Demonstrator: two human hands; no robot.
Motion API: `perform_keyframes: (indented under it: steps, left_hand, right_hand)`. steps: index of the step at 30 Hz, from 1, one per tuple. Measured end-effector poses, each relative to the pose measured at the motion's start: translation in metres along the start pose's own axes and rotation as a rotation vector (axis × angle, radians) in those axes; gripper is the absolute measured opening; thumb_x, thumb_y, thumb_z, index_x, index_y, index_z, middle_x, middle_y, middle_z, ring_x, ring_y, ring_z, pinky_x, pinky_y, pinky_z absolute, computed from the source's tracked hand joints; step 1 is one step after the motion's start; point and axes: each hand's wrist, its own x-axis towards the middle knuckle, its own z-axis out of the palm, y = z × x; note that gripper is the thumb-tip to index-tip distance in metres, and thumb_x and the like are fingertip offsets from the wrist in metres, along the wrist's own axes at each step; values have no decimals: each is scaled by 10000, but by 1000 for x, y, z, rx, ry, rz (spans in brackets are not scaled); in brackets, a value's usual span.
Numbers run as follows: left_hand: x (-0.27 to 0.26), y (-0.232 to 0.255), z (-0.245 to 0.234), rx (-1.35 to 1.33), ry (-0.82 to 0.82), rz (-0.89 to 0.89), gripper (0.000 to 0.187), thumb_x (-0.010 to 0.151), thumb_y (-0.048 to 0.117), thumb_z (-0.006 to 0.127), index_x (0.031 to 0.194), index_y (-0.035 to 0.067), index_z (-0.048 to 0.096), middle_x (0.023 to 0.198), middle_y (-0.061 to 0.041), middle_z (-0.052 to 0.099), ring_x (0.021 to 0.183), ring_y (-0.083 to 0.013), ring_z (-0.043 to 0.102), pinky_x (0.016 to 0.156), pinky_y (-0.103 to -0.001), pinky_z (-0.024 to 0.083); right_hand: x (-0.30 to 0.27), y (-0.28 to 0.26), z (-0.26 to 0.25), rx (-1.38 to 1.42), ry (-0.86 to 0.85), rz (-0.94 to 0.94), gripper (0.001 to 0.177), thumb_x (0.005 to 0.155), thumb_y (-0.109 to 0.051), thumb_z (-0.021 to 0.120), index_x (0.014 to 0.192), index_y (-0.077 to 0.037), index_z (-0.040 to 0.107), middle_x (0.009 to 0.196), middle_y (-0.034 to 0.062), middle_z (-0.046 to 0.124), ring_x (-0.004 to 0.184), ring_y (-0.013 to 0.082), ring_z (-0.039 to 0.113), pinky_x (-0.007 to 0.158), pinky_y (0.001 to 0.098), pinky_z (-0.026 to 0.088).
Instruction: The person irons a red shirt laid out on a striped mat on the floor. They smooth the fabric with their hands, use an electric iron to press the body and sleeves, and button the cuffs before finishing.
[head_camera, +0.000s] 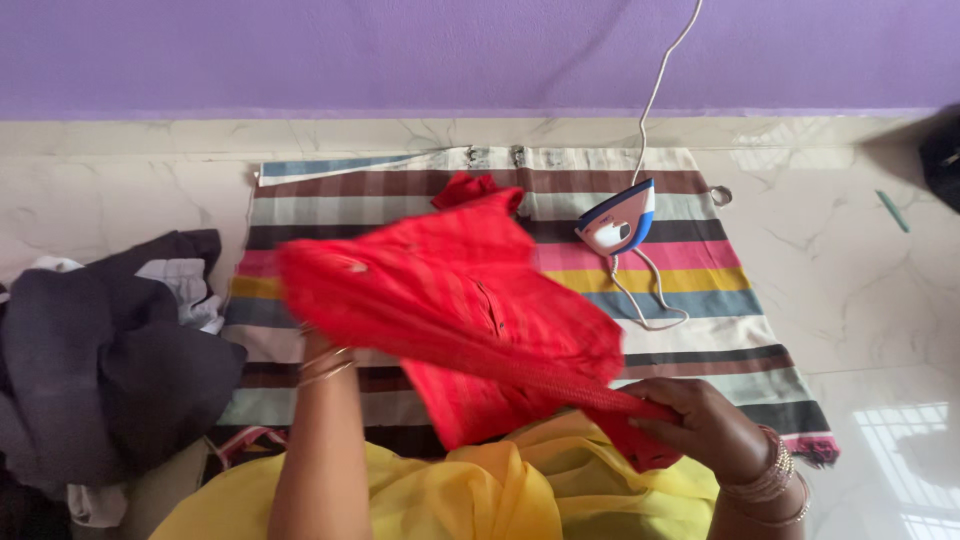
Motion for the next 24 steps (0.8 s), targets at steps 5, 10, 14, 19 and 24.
perform_keyframes:
  steps: [5,10,14,19,24]
  left_hand:
    - [-10,2,-132,-22,225,142,323,817,106,687,1139,143,699,1177,-99,712,1192,-338,596,998,-538,443]
    - [-70,34,-259,41,536,402,328,838,12,671,1151,109,683,1135,-111,717,1149,-306,630,993,-464,480]
    - [-95,56,-275,95,644,651,339,855,-63,658,1161,81,670,1101,-120,720,1115,-280,657,988,-404,510]
    - [-8,30,-147,-109,-418,173,719,679,175,890,1324,36,604,1325,-190,643,1237,-318,614,1050,-426,480]
    - [16,-25,-11,178,-275,161,826,683,278,906,1402,64,558,1612,-214,357,1424,-370,441,1142,-433,401]
  right_hand:
    - [2,13,-2,206,-247,-176,335,782,107,694,1102,30,755,955,96,801,866,157,813,726,302,702]
    - [32,63,-23,319,-398,-433,162,818,-4,858,936,49,760,888,117,774,816,198,768,715,333,630]
    - [71,113,-39,796,-261,-389,313,794,-164,830,966,85,749,972,141,773,871,215,726,803,363,589]
    - [179,170,-70,500,257,133,295,866,-190,801,1041,36,724,915,97,744,793,184,684,700,328,552]
    - [276,256,-34,-345,502,220,833,776,-434,865,1427,-80,484,1251,201,624,1113,372,598,943,471,477]
